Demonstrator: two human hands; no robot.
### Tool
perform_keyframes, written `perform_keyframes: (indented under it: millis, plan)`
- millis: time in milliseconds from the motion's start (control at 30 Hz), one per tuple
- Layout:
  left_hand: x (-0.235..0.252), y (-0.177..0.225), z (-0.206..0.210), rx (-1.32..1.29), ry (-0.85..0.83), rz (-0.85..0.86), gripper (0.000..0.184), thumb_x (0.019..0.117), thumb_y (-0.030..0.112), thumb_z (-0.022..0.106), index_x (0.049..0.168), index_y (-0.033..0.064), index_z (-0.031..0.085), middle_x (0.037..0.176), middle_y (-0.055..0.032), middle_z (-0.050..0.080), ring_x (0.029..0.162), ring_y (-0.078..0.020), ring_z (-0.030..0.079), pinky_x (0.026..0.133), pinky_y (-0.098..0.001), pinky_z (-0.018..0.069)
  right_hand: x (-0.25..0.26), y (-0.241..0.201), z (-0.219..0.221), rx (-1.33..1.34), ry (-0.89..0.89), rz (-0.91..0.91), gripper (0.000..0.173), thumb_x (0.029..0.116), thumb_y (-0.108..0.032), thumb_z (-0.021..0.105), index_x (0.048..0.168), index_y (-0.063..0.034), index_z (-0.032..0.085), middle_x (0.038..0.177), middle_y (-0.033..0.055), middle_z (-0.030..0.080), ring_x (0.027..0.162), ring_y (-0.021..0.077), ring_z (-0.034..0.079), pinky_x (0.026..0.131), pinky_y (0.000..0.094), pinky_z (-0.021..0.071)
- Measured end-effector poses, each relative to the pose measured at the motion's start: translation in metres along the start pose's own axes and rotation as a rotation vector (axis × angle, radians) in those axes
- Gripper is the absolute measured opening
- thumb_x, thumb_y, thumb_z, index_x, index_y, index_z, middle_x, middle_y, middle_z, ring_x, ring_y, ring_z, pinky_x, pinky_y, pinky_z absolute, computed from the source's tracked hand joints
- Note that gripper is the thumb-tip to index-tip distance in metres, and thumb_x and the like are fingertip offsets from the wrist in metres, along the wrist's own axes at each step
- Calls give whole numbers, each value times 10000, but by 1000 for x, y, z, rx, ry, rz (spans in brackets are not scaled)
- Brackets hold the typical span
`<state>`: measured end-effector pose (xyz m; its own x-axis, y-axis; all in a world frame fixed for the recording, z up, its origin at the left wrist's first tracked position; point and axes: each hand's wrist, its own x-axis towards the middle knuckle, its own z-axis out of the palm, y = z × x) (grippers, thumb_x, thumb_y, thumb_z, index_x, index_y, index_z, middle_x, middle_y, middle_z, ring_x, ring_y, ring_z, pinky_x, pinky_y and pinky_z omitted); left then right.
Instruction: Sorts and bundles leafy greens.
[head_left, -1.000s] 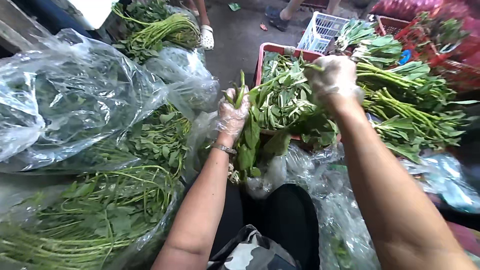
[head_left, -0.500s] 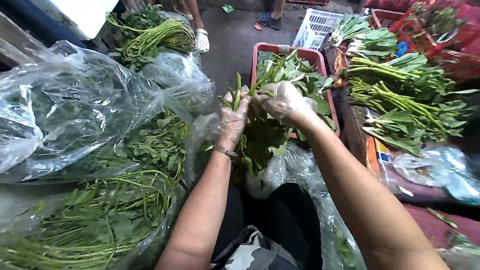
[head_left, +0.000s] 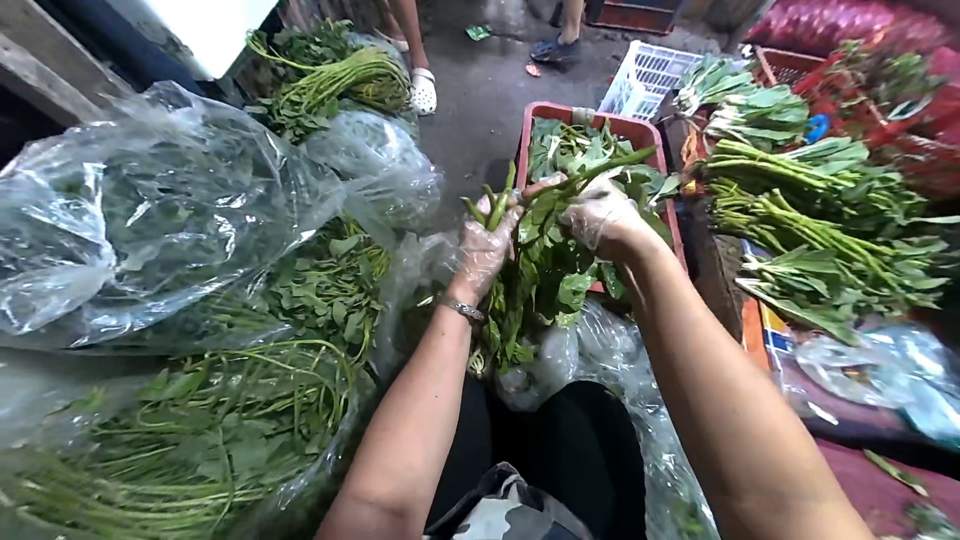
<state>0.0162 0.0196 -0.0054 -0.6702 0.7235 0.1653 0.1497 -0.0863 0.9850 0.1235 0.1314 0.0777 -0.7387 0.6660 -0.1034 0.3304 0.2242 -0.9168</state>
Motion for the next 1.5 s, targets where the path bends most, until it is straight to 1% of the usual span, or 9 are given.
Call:
perform_keyframes:
  millis: [200, 267, 433, 567, 767, 867, 1100, 1333, 1500]
  plan:
    - [-2, 2, -2, 85, -54, 100, 298, 1046, 216, 575, 1306, 73, 610, 1154, -89, 668, 922, -83, 616, 826, -277, 508, 2, 1, -16, -390, 52, -113, 212, 957, -17, 627, 1163, -15, 676, 1080, 95, 686, 996, 126, 639, 923, 351, 524]
    - [-2, 3, -8, 82, -56, 65, 291, 1043, 262, 578, 1294, 121, 616, 1079, -29, 661, 798, -30, 579, 715, -219, 488, 11, 6, -44, -538, 158, -138, 231, 968, -101, 648, 1154, 27, 702, 1101, 219, 705, 1020, 321, 674, 931, 554, 510]
    - [12, -1, -13, -73, 54, 75, 237, 1017, 185, 601, 1213, 53, 613, 997, 20, 643, 748, 16, 575, 673, -169, 499, 4, 16, -95, -597, 353, 61, 366, 1002, -197, 634, 1302, 13, 619, 1198, 276, 655, 1134, 432, 630, 978, 669, 450]
    - [-1, 2, -10, 76, 55, 26, 321, 1042, 312, 579, 1308, 133, 602, 1078, -46, 650, 802, -62, 584, 713, -251, 498, -15, 6, -51, -405, 283, -42, 311, 1025, -289, 588, 1138, -26, 709, 1040, 130, 733, 945, 216, 700, 885, 496, 551]
    - [-7, 5, 0, 26, -73, 31, 333, 1015, 251, 627, 1327, 147, 572, 1029, -36, 631, 668, -40, 534, 564, -199, 453, 2, 7, 20, 116, 320, -29, 407, 943, -170, 717, 1294, -14, 582, 1059, 92, 682, 880, 99, 661, 808, 302, 563]
    - [0, -1, -5, -92, -152, 51, 325, 987, 207, 663, 1298, 135, 603, 1053, 11, 657, 715, -8, 569, 604, -173, 481, 6, 8, 19, 116, 352, 10, 348, 943, -156, 691, 1251, -27, 593, 987, 73, 674, 811, 106, 655, 748, 313, 569]
    - [21, 3, -22, -357, 100, -47, 172, 1072, 197, 484, 984, 109, 603, 586, 114, 463, 508, 8, 469, 538, -158, 458, -21, -5, 7, 22, 114, -20, 365, 989, -137, 623, 1344, -69, 568, 1051, 33, 652, 748, 44, 608, 662, 238, 537]
    - [11, 21, -17, -225, 142, -148, 548, 1126, 384, 239, 1184, -11, 615, 1032, -77, 624, 963, -60, 582, 905, -255, 488, -30, 7, 67, -78, 34, -136, 331, 974, -71, 647, 1304, -61, 618, 1081, 101, 685, 799, 119, 656, 732, 323, 568]
    - [12, 9, -17, -309, 34, 2, 427, 1117, 297, 310, 1108, 24, 638, 932, 5, 639, 864, -15, 606, 817, -219, 523, -27, 11, 70, -113, 63, -201, 337, 954, -76, 685, 1290, -73, 653, 1111, 107, 701, 858, 146, 672, 789, 369, 565]
